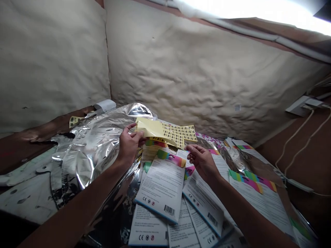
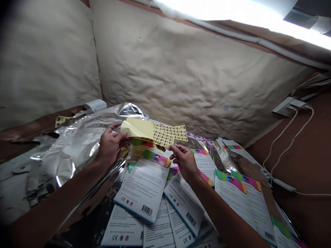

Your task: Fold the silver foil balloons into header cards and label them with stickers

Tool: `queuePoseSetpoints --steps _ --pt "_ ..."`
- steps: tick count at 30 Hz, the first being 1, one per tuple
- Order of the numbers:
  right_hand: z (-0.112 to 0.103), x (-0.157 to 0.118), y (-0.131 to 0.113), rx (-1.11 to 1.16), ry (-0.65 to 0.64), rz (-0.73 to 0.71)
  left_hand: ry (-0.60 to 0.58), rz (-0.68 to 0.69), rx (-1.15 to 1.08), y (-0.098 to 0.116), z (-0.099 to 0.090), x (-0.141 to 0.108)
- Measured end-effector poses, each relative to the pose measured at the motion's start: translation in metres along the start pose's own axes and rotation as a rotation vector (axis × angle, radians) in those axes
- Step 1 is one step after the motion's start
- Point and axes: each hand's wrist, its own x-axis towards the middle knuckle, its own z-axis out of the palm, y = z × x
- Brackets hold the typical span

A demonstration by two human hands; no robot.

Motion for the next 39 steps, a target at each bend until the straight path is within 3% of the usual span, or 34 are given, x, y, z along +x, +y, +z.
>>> queuePoseSetpoints --steps 2,7,12,22,32,36,39 --pt "0.003 0.001 -0.004 0.115 -0.025 0.091 -0.066 0.091 0.165 -0.004 -0.003 0.0" --pt "0.026 0.001 -0.013 0.273 -0.106 0.154 -0.422 0.239 0.459 -0.005 0.0 -0.014" --pt "0.056 0.004 -0.01 0.291 -0.176 0.173 -0.615 0.219 0.506 0.001 0.009 -0.029" --pt "0.062 0.006 -0.007 0.206 -0.189 0.147 -0.563 0.07 0.366 -0.001 0.008 -0.025" --pt "0.057 0.0 -0.002 0.165 -0.183 0.13 -0.626 0.221 0.473 -0.009 0.007 -0.021" --pt "0.053 0.004 0.002 0.054 -0.16 0.065 -0.65 0.209 0.484 -0.008 0.007 -0.022" --pt "0.04 0.014 -0.007 0.055 -0.086 -0.06 -0.632 0.157 0.498 -0.009 0.006 -0.02"
